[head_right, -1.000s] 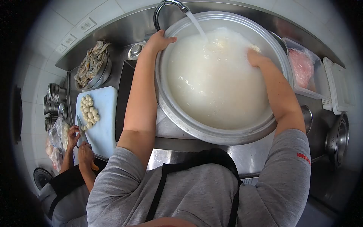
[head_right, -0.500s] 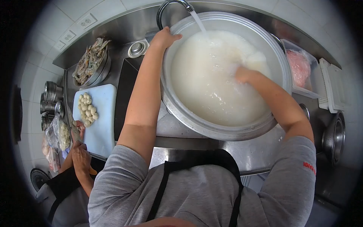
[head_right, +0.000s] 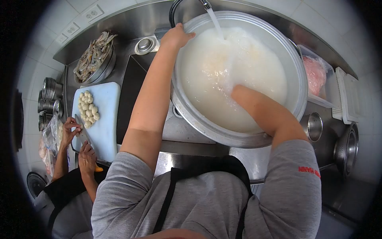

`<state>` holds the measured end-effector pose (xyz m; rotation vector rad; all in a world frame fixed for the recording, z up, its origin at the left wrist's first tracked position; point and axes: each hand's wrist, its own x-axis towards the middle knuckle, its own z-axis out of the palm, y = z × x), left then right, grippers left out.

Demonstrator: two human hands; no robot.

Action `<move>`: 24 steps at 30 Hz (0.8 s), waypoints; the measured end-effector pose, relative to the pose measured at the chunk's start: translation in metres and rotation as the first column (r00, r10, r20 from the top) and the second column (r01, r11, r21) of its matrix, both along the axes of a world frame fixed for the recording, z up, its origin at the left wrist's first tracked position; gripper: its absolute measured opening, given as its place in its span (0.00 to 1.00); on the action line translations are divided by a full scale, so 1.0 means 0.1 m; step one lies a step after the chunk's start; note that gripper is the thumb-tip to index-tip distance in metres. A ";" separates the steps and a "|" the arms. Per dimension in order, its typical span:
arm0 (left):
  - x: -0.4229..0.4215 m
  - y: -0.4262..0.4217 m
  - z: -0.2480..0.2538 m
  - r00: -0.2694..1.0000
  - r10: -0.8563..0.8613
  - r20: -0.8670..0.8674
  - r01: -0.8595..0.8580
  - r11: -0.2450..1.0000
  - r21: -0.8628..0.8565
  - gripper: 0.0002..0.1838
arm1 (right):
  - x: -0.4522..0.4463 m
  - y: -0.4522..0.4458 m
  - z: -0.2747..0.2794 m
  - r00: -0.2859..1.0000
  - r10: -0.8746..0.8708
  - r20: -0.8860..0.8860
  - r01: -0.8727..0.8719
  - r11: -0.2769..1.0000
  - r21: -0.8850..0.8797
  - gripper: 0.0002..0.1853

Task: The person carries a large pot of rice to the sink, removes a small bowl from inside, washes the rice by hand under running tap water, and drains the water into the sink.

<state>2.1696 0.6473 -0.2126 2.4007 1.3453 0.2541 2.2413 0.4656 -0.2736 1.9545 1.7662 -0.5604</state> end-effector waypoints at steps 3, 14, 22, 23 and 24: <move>-0.01 -0.01 0.03 1.000 -0.005 0.005 0.005 1.000 0.017 0.32 | 0.09 0.25 0.02 0.997 -0.081 0.007 0.080 0.996 0.024 0.26; 0.00 0.01 0.02 1.000 -0.024 -0.009 0.024 1.000 0.008 0.33 | 1.37 0.40 0.01 0.847 -0.527 -0.070 0.531 0.843 0.082 0.36; 0.01 -0.01 0.03 1.000 -0.013 -0.006 0.013 1.000 -0.002 0.32 | 1.60 -0.97 0.15 0.804 -0.485 -0.344 0.440 0.875 -0.205 0.31; 0.00 0.00 0.04 1.000 -0.011 -0.004 0.011 1.000 0.001 0.32 | 1.34 -1.04 0.31 0.825 -0.461 -0.326 0.401 0.885 -0.237 0.28; 0.00 -0.01 0.05 1.000 -0.007 -0.007 0.007 1.000 0.001 0.32 | 1.24 -1.06 0.26 0.831 -0.490 -0.263 0.395 0.853 -0.342 0.27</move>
